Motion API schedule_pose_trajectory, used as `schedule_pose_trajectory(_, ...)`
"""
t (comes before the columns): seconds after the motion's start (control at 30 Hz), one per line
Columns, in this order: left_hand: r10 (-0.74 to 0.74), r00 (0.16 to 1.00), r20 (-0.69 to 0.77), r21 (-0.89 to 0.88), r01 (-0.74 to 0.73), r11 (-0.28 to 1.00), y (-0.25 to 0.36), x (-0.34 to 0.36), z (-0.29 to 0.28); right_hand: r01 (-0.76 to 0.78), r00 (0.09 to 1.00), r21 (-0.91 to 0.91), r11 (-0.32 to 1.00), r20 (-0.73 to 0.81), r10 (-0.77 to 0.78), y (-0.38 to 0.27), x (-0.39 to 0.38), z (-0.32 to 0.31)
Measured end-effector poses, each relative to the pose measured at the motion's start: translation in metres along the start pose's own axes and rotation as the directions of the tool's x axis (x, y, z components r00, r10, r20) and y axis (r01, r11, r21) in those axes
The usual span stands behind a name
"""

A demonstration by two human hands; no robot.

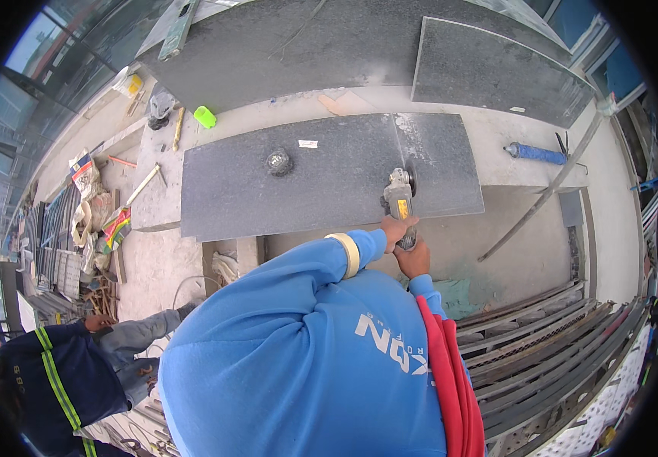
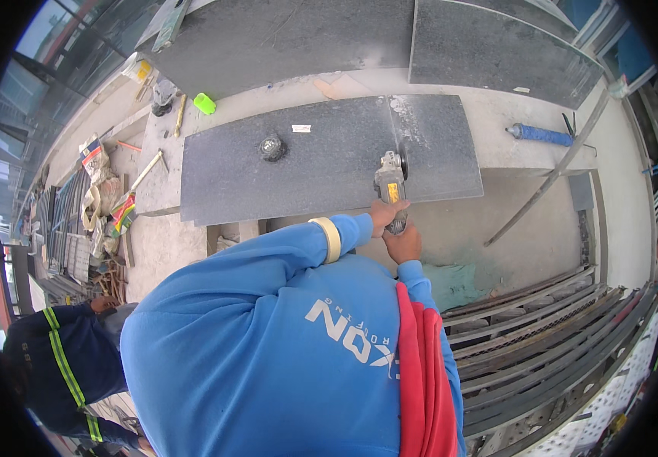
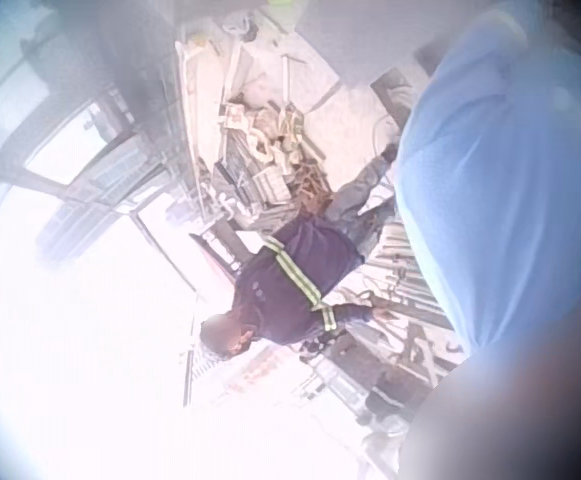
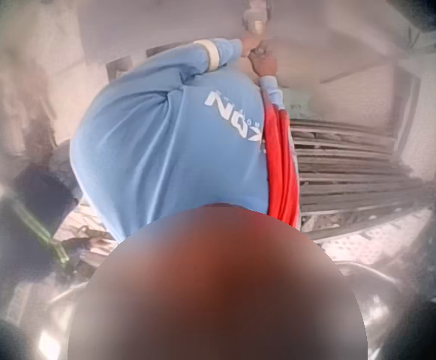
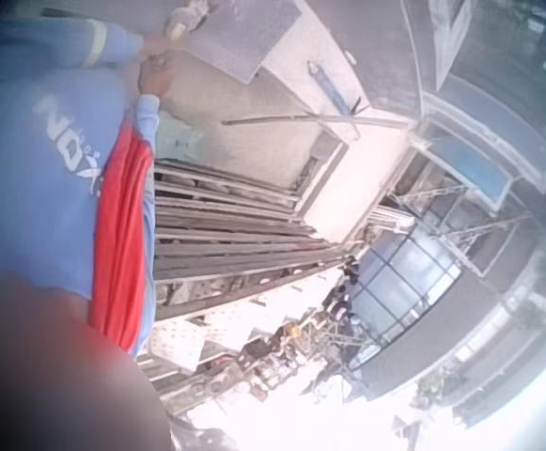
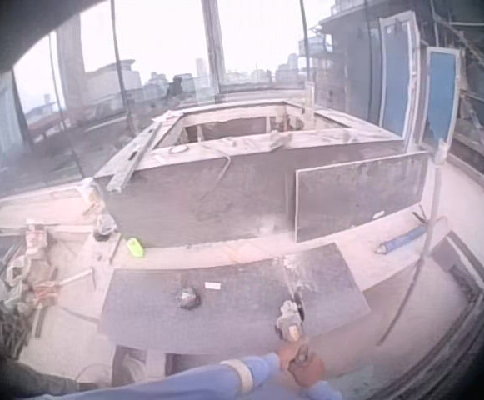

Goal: The person uses an angle grinder to cut a dark stone tile on a rooftop. They measure and mark the tile, cut it, then lift and fit the piece into a wall opening with a coworker's assistance.

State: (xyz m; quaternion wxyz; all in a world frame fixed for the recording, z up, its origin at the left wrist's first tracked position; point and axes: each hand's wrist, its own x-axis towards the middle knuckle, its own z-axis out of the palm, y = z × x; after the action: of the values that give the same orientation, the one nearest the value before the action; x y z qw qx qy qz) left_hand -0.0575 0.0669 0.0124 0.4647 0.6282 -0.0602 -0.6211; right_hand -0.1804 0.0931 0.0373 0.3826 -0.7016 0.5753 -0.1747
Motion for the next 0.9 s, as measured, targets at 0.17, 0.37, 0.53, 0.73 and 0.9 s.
schedule_pose_trajectory(0.17,0.007,0.999,0.036,0.004,-0.008,1.0,0.001,0.007,-0.001,0.008,0.999,0.015,1.0,-0.039,-0.008,0.002,0.006,0.005)
schedule_pose_trajectory(0.37,0.199,0.971,0.134,-0.026,-0.198,0.98,0.029,-0.019,0.0,0.175,0.978,0.093,0.98,-0.128,-0.163,-0.025,0.001,-0.011)
schedule_pose_trajectory(0.53,0.382,0.924,0.033,-0.14,-0.374,0.917,0.058,-0.065,0.005,0.256,0.954,0.136,0.957,-0.195,-0.227,-0.051,-0.009,-0.026)
schedule_pose_trajectory(0.73,0.299,0.946,0.122,-0.261,-0.26,0.93,0.055,-0.091,-0.017,0.237,0.963,0.046,0.97,-0.141,-0.229,-0.058,-0.029,-0.02)
schedule_pose_trajectory(0.9,0.327,0.943,0.069,-0.327,-0.288,0.9,0.027,-0.109,-0.052,0.427,0.904,0.162,0.89,-0.11,-0.413,-0.058,-0.053,-0.005)
